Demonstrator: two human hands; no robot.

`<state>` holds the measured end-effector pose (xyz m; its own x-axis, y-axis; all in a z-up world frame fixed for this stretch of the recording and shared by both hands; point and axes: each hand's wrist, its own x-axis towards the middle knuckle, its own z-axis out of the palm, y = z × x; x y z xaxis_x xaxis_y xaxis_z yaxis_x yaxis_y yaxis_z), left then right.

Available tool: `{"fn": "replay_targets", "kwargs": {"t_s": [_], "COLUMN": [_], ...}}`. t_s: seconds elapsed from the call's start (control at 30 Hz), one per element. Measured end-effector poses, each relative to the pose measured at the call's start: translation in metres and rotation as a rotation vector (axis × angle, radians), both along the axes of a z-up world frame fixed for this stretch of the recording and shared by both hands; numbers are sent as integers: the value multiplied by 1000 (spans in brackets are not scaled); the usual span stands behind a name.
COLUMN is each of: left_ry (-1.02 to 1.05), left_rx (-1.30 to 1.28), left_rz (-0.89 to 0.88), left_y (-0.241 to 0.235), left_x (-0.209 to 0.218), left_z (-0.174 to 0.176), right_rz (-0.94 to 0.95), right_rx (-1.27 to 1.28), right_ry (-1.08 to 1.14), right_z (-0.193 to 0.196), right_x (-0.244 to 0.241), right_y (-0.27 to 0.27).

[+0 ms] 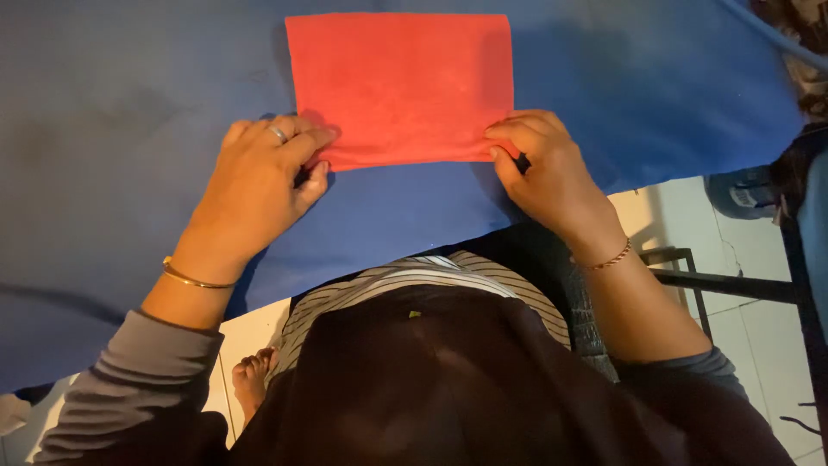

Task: The person folds several t-shirts and a button-up shirt on a blue surface. They handle a red t-shirt, a green t-shirt with a graphic, a light blue t-shirt, a dark red t-shirt, a patterned shirt, and a black and white striped shirt, folding each one neatly and stacking them.

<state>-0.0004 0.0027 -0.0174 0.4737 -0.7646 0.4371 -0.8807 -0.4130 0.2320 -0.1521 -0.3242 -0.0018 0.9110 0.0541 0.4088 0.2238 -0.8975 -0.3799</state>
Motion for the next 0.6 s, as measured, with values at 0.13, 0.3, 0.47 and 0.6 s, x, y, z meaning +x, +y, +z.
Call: {"fn": "replay_targets", "kwargs": {"t_s": [0.13,0.3,0.47,0.6], "left_ry": [-220,-283,-9,237], "left_rx": [-57,-6,43,-53], "left_rz": [-13,88,119,-19], "left_y": [-2,-3,-7,-28], "left_x": [-2,4,-8,-16], "left_z": [5,-11,2,47], "right_rz": [55,39,6,81], "right_rx": [-93,-127,-122,-41], "right_ry": [-141,-192,-81,13], "right_z": [-6,-36,-10,38], "right_x": [2,10,3,23], "right_y": [-7,-19,-4,18]}}
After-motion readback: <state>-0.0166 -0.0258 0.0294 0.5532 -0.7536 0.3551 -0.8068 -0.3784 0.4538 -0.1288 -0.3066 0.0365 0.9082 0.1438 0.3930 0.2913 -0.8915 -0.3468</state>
